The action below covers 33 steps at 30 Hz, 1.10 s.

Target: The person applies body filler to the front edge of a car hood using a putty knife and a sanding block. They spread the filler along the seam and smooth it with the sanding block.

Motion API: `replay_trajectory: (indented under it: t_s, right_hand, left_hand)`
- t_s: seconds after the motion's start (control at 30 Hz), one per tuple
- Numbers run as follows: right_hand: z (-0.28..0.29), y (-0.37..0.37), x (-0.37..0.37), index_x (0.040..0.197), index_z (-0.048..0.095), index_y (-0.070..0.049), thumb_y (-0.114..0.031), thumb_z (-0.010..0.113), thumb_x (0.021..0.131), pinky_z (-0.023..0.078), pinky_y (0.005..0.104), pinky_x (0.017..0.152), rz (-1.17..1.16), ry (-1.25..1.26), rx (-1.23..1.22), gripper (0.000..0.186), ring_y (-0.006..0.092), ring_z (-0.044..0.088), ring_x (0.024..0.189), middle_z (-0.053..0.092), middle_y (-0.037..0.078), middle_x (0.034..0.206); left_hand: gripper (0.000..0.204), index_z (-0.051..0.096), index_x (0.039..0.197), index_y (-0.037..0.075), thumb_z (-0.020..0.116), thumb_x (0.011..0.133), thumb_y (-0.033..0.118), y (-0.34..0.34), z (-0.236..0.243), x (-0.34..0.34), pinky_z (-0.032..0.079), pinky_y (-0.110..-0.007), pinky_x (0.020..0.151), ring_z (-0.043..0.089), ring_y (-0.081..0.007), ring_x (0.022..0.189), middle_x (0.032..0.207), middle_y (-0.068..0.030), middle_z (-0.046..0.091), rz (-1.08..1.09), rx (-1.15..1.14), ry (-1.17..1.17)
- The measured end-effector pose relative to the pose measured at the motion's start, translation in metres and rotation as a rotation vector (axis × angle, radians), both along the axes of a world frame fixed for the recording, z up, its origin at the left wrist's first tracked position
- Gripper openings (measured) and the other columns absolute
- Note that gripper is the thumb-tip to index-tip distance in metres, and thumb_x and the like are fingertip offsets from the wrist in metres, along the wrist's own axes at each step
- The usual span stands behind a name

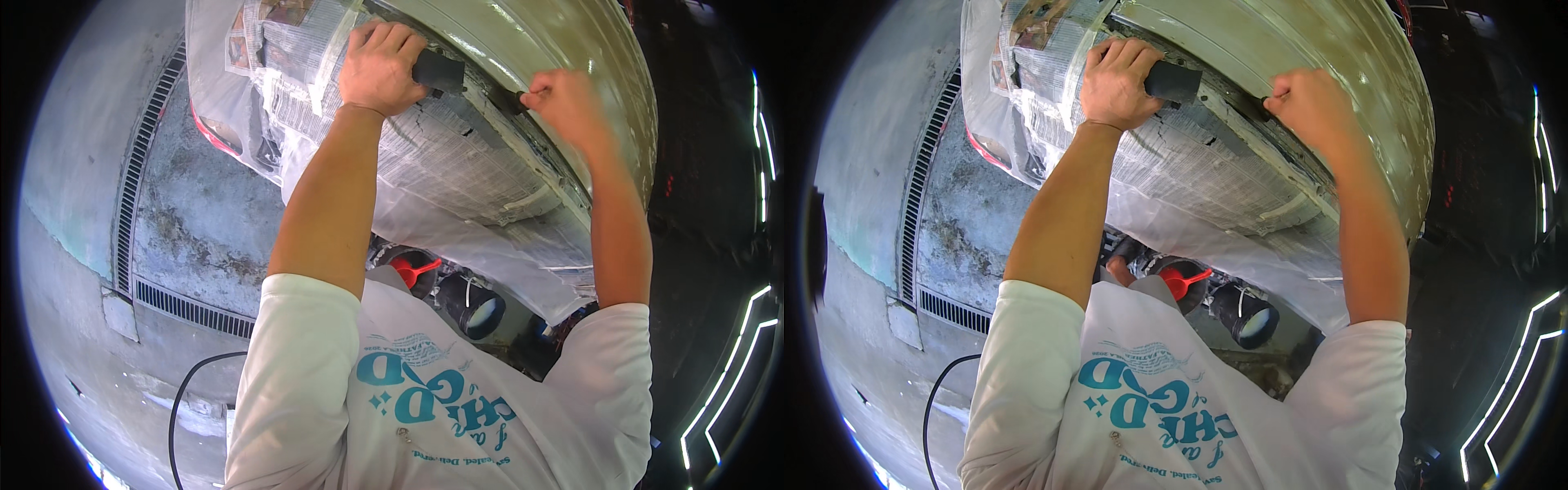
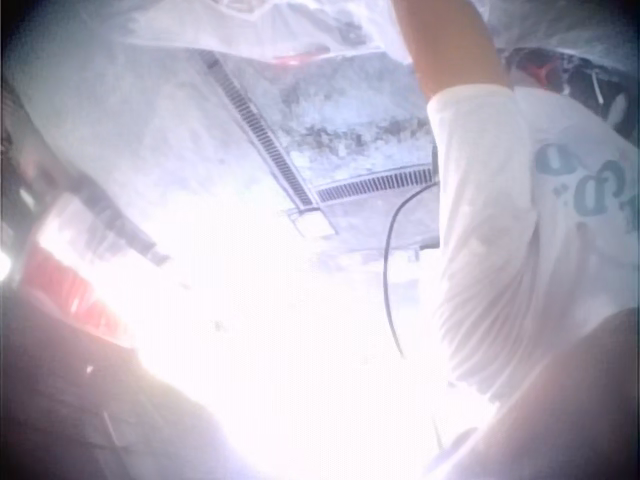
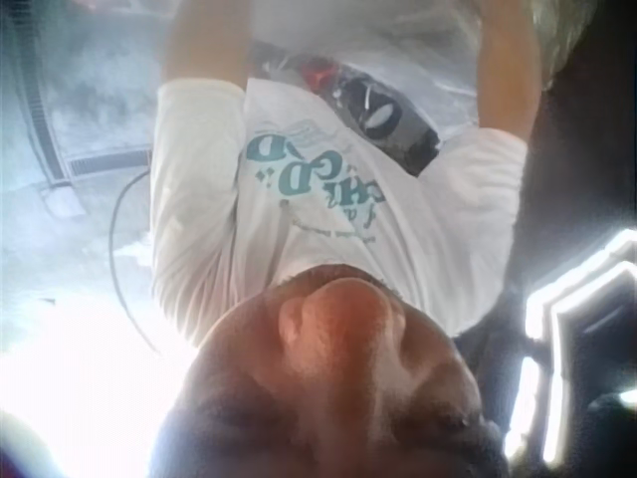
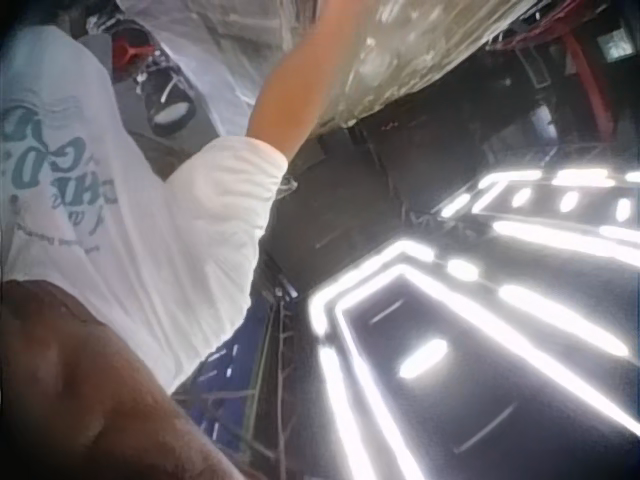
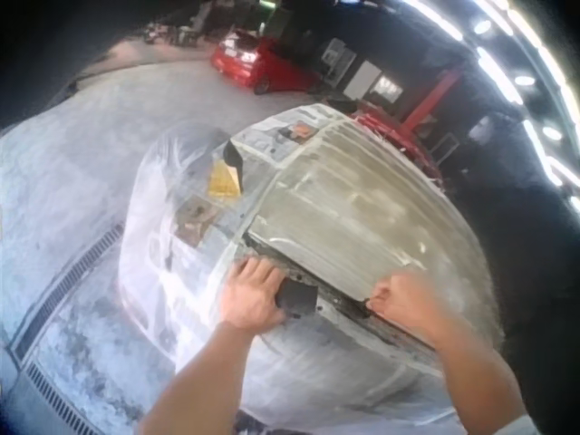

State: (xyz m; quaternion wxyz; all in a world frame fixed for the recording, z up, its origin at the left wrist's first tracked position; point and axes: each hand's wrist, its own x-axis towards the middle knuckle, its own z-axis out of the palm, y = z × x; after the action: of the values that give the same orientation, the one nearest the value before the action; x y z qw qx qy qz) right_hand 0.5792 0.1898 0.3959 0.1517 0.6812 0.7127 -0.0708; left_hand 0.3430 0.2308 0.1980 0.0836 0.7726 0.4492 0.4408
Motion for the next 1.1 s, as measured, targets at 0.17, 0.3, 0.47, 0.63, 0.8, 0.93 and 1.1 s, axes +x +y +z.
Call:
replay_trajectory:
  t_s: [0.17, 0.3, 0.47, 0.63, 0.8, 0.93, 1.1]
  right_hand:
    - [0.006, 0.005, 0.004, 0.093, 0.077, -0.004, -0.024, 0.079, 0.089, 0.054, 0.0449, 0.071, -0.018, 0.102, 0.006, 0.021, 0.0358, 0.071, 0.077, 0.074, 0.018, 0.083]
    - [-0.006, -0.028, -0.036, 0.091, 0.076, -0.005, -0.025, 0.078, 0.09, 0.054, 0.0457, 0.071, -0.034, -0.064, 0.188, 0.02, 0.0359, 0.071, 0.077, 0.074, 0.017, 0.082]
    - [-0.026, -0.036, -0.052, 0.093, 0.075, -0.004, -0.025, 0.077, 0.091, 0.056, 0.0487, 0.074, 0.068, -0.246, 0.248, 0.021, 0.0373, 0.072, 0.081, 0.073, 0.017, 0.086]
    - [0.006, 0.03, 0.004, 0.089, 0.074, -0.002, -0.026, 0.08, 0.089, 0.054, 0.047, 0.072, -0.11, 0.155, -0.167, 0.024, 0.038, 0.071, 0.079, 0.074, 0.017, 0.084]
    - [0.002, -0.001, -0.023, 0.089, 0.076, -0.005, -0.027, 0.083, 0.086, 0.054, 0.0427, 0.071, -0.003, -0.061, 0.036, 0.023, 0.0315, 0.072, 0.078, 0.075, 0.015, 0.083]
    - [-0.018, -0.028, -0.029, 0.09, 0.077, -0.008, -0.03, 0.084, 0.085, 0.054, 0.0415, 0.071, 0.114, -0.218, 0.247, 0.024, 0.0283, 0.071, 0.077, 0.075, 0.013, 0.082]
    - [-0.011, 0.024, 0.032, 0.092, 0.075, -0.007, -0.03, 0.082, 0.088, 0.055, 0.0452, 0.072, -0.018, 0.098, -0.12, 0.025, 0.0325, 0.07, 0.076, 0.074, 0.013, 0.084]
  left_hand:
    - [0.052, 0.073, 0.108, 0.018, 0.086, 0.058, 0.026, -0.001, 0.005, -0.003, 0.042, -0.043, 0.109, 0.062, -0.0249, 0.117, 0.111, 0.0008, 0.067, -0.005, -0.007, 0.044]
    - [0.048, 0.072, 0.106, 0.019, 0.083, 0.059, 0.018, 0.002, 0.002, 0.0, 0.043, -0.041, 0.108, 0.064, -0.0233, 0.109, 0.107, 0.0038, 0.068, 0.001, 0.021, -0.018]
    - [0.05, 0.073, 0.106, 0.018, 0.086, 0.058, 0.025, -0.001, 0.003, 0.0, 0.042, -0.042, 0.109, 0.063, -0.025, 0.115, 0.11, 0.0009, 0.068, 0.011, 0.015, -0.019]
    - [0.049, 0.074, 0.107, 0.017, 0.085, 0.06, 0.027, 0.0, 0.006, 0.004, 0.041, -0.042, 0.11, 0.063, -0.0255, 0.117, 0.11, 0.001, 0.069, 0.011, -0.015, 0.029]
    - [0.048, 0.072, 0.106, 0.019, 0.082, 0.059, 0.019, -0.001, 0.004, -0.001, 0.043, -0.042, 0.108, 0.064, -0.0246, 0.111, 0.108, 0.002, 0.068, 0.026, 0.013, -0.003]
    - [0.048, 0.072, 0.107, 0.019, 0.082, 0.06, 0.019, -0.002, 0.006, 0.0, 0.043, -0.043, 0.108, 0.064, -0.0248, 0.111, 0.109, 0.0014, 0.068, 0.016, 0.021, -0.038]
    - [0.05, 0.074, 0.107, 0.019, 0.084, 0.06, 0.029, -0.001, 0.014, -0.001, 0.041, -0.042, 0.111, 0.062, -0.0233, 0.119, 0.111, 0.0013, 0.068, -0.026, -0.029, 0.046]
